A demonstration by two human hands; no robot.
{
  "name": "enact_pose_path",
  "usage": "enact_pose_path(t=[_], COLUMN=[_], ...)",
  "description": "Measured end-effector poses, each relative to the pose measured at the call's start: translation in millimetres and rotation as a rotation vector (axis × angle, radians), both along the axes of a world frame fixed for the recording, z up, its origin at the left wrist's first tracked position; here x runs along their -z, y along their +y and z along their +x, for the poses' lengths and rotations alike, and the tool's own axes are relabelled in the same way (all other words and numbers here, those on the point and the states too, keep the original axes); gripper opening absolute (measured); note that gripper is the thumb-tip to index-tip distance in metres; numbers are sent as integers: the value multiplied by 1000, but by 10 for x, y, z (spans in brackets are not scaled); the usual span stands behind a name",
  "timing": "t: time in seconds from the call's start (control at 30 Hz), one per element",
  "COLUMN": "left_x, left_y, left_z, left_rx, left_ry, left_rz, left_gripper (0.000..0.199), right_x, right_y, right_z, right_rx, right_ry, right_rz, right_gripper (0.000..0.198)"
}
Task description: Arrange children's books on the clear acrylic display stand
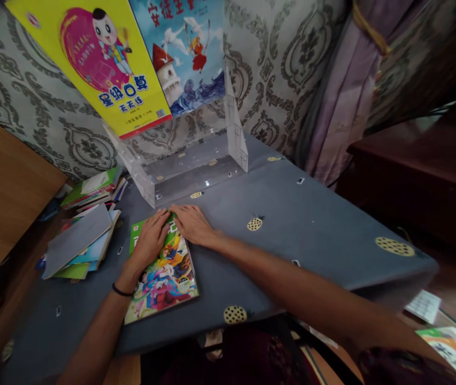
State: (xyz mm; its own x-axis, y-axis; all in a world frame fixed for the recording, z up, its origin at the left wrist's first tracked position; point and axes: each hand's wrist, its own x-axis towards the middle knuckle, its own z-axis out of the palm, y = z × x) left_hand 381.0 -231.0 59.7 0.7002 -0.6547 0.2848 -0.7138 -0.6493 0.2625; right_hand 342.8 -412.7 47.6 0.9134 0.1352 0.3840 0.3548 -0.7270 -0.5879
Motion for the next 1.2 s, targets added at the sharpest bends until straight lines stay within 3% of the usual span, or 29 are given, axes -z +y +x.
enact_pose_path(t=[0.23,0.53,0.77,0.93,1.07,1.2], left_x=[25,-79,115,181,166,169], left_y=[33,406,732,769,759,762], left_z=[-8,-71,64,105,89,95], left_rx=[-4,-188,-263,-282,-290,-307], left_ry=[-17,-15,19,77,94,94], left_rz=[-19,100,-195,-389,-401,-385], left_gripper=[43,44,42,55,62,62], right_x=[40,73,39,-191,-293,-243], right_y=[-13,-17,-26,297,719,908], right_z=[8,24,7,7,115,223], right_rx=[-5,0,-16,-171,-339,-345], right_ry=[11,-14,-62,-127,-57,-32], right_rz=[-24,-89,-184,-339,-404,-431], right_gripper=[44,41,38,35,40,43])
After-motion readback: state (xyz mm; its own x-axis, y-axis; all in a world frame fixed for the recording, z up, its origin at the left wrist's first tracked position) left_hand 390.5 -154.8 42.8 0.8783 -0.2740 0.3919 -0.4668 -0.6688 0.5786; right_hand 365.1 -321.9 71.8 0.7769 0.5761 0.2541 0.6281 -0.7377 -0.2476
